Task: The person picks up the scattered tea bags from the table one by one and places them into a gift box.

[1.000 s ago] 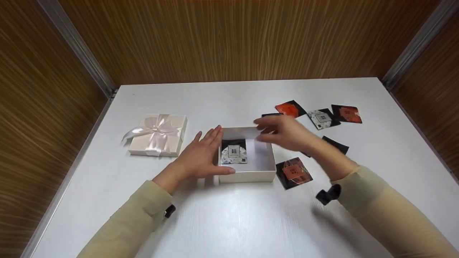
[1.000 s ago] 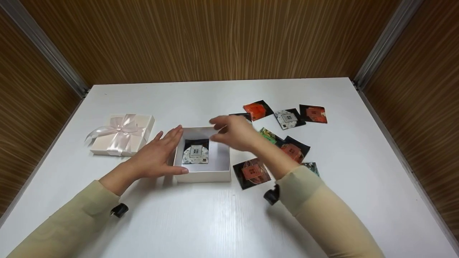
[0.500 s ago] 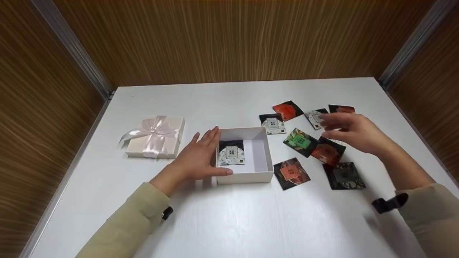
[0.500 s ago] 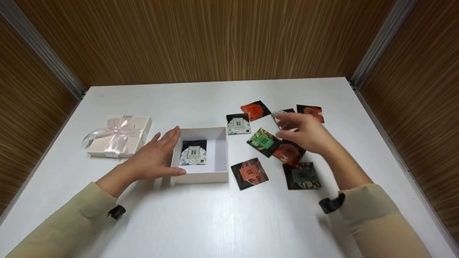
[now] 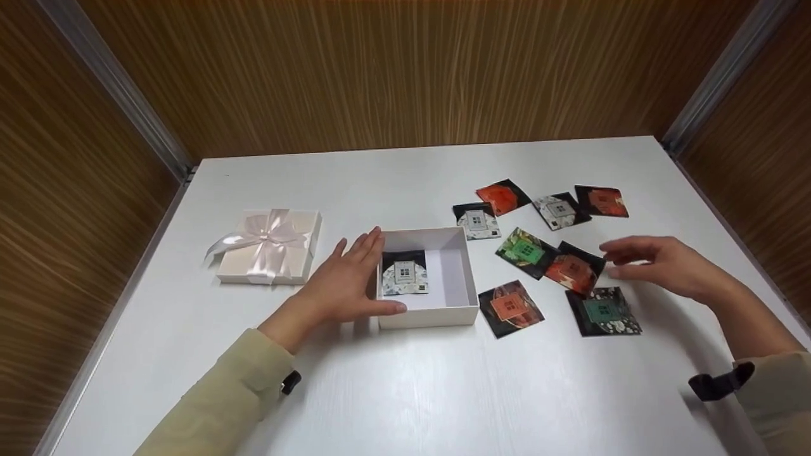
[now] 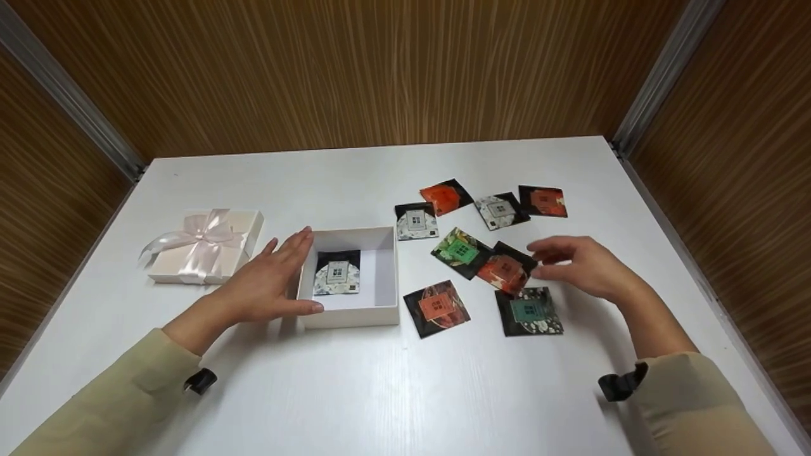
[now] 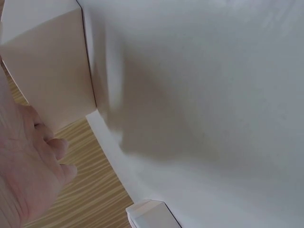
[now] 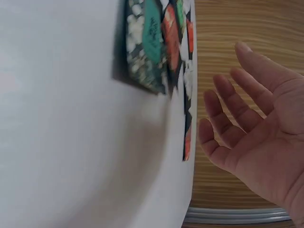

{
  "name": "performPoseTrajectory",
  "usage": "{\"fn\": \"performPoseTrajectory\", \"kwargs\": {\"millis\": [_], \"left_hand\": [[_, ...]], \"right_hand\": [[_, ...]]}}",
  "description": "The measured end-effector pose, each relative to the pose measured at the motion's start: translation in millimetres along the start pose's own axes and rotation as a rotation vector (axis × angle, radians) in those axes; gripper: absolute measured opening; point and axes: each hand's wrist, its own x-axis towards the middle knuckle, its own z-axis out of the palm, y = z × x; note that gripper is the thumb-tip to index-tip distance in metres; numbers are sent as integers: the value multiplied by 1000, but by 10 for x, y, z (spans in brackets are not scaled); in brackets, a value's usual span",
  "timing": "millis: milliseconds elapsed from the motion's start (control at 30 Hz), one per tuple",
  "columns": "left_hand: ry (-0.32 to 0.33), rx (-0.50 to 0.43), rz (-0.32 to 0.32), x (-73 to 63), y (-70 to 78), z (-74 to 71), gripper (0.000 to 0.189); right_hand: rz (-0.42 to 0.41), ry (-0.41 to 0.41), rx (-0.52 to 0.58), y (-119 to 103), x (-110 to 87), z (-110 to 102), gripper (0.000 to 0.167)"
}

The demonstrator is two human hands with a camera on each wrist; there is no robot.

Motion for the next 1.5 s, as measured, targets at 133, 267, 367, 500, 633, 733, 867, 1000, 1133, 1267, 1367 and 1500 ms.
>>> {"fn": "performPoseTrajectory", "kwargs": {"millis": [133, 267, 367, 500, 633, 733, 867, 1000, 1133, 1267, 1367, 1500], "left_hand": [[-2, 6, -4, 3, -3, 1, 136], [-3, 14, -5, 7, -7, -9, 137], [-6, 16, -5, 13, -4, -14, 137], [-7, 12, -1, 14, 0, -8, 136], [-7, 10, -1, 17, 2, 1, 134], [-7, 11, -3, 18, 3, 8, 134], [-4, 12, -3, 17, 7, 4, 135], [-9, 10, -6, 11, 13, -13, 135], [-5, 5, -4, 14, 14, -22, 135], [1, 1, -5, 8, 6, -11, 135], [0, -2, -5, 5, 0, 0, 135], [1, 3, 3, 9, -4, 5, 134]], "right_hand": [[27, -69, -7, 123, -27, 61, 50], [29, -101, 0, 195, -42, 111, 49], [37, -125, -1, 225, -54, 135, 50], [49, -158, 9, 257, -56, 164, 52], [44, -173, 13, 272, -68, 184, 55], [41, -184, 13, 267, -80, 205, 58], [13, -194, 6, 240, -85, 239, 63], [-42, -182, -22, 208, -85, 279, 69], [-94, -167, -50, 185, -81, 310, 74], [-96, -165, -50, 167, -75, 329, 78], [-70, -165, -47, 160, -76, 333, 80], [-52, -163, -42, 169, -79, 329, 81]]}}
